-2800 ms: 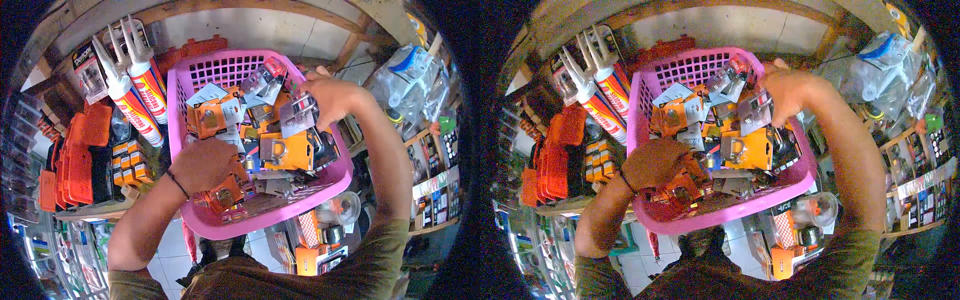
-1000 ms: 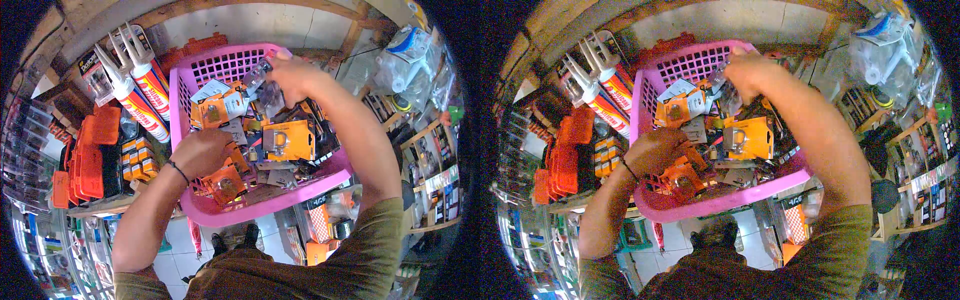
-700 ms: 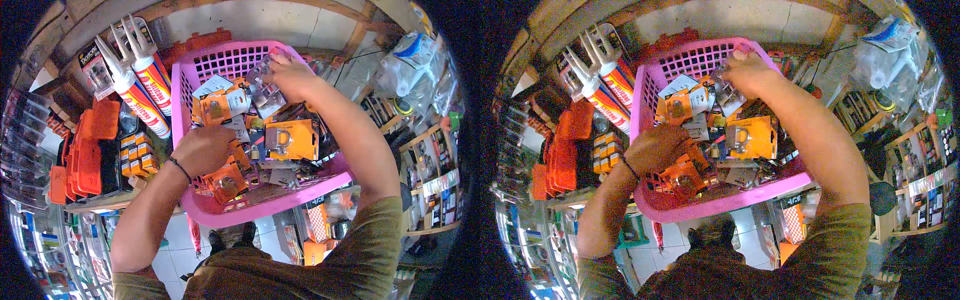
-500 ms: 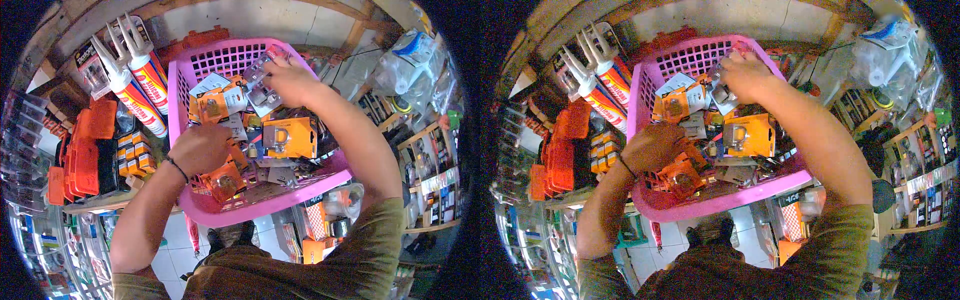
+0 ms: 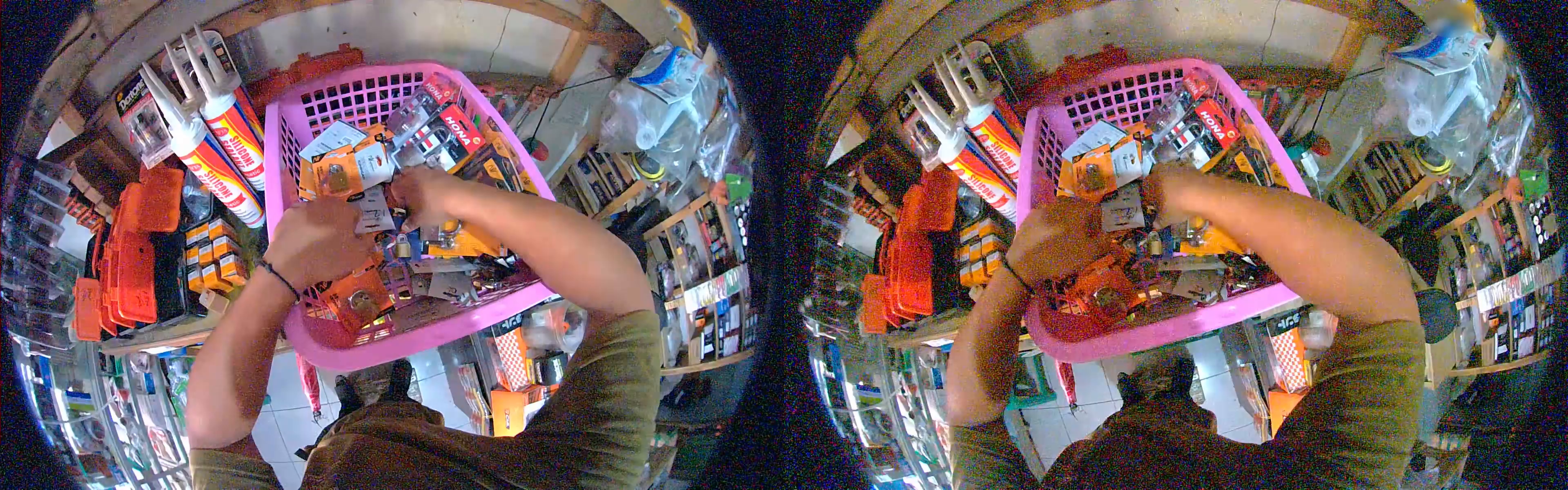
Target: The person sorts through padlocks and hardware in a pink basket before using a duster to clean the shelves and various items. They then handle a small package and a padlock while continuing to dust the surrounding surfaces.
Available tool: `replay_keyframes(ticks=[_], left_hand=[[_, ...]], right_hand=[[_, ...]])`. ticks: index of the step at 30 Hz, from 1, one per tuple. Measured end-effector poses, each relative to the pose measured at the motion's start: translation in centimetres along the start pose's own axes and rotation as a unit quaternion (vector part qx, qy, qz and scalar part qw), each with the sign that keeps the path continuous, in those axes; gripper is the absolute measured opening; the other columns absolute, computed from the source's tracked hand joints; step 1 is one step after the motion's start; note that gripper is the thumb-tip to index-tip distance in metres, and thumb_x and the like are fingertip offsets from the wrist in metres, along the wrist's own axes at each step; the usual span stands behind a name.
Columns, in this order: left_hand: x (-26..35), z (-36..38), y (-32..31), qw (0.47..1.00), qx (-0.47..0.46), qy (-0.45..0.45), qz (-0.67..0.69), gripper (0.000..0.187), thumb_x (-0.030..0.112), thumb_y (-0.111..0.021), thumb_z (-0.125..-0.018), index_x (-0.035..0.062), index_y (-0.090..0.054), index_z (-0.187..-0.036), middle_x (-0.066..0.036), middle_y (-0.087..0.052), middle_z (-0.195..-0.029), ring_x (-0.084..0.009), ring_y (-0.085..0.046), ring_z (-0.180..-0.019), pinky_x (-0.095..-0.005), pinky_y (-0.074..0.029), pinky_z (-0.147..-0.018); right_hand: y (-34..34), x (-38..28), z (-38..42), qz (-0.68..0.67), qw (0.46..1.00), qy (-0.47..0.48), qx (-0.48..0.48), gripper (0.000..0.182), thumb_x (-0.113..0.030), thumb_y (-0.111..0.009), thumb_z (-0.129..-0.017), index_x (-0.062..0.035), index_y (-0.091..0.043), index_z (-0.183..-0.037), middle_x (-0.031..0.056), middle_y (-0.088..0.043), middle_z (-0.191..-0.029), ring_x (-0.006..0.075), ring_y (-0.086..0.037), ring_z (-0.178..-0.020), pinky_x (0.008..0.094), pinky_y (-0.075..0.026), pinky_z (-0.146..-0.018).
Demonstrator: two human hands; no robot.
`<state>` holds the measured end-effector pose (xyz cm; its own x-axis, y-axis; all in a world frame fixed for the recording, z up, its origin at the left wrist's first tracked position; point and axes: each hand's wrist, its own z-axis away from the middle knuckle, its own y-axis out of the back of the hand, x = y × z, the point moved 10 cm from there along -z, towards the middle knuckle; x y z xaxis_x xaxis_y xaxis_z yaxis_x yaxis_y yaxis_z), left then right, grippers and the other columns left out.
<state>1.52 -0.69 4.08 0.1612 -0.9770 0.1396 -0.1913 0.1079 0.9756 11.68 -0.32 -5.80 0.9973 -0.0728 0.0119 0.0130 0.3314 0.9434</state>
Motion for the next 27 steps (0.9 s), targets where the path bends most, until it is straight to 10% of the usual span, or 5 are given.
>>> replay_keyframes(ticks=[8, 16, 27], left_hand=[[-0.1, -0.2, 1.5, 0.997, 0.075, 0.014, 0.003, 0.023, 0.023, -0.055, -0.064, 0.0009, -0.058, -0.067, -0.017, -0.058, -0.067, -0.0344, -0.057, -0.060, -0.0429, -0.047, -0.059], [-2.2, -0.3, 1.7, 0.985, 0.028, 0.168, 0.032, 0.024, 0.023, -0.051, -0.066, -0.0001, -0.059, -0.072, -0.021, -0.058, -0.074, -0.0357, -0.057, -0.072, -0.0436, -0.045, -0.066], [-2.6, -2.2, 2.6, 0.978, 0.078, 0.160, 0.104, 0.021, 0.020, -0.051, -0.069, 0.0006, -0.058, -0.073, -0.021, -0.058, -0.074, -0.0363, -0.057, -0.070, -0.0410, -0.046, -0.066]], right_hand=[[1.1, -1.1, 2.2, -0.006, 0.993, -0.109, -0.056, 0.038, -0.037, -0.065, -0.069, -0.0118, -0.060, -0.097, 0.0101, -0.061, -0.095, 0.0297, -0.057, -0.091, 0.0413, -0.045, -0.074], [0.0, 0.0, -0.4, -0.051, 0.995, -0.022, -0.087, 0.042, -0.042, -0.064, -0.068, -0.0081, -0.062, -0.092, 0.0138, -0.062, -0.087, 0.0305, -0.058, -0.082, 0.0381, -0.045, -0.072], [4.2, 2.9, 3.3, -0.492, 0.850, -0.176, 0.064, 0.022, -0.015, -0.060, -0.067, 0.0039, -0.062, -0.077, 0.0082, -0.058, -0.067, 0.0179, -0.053, -0.059, 0.0336, -0.042, -0.051]])
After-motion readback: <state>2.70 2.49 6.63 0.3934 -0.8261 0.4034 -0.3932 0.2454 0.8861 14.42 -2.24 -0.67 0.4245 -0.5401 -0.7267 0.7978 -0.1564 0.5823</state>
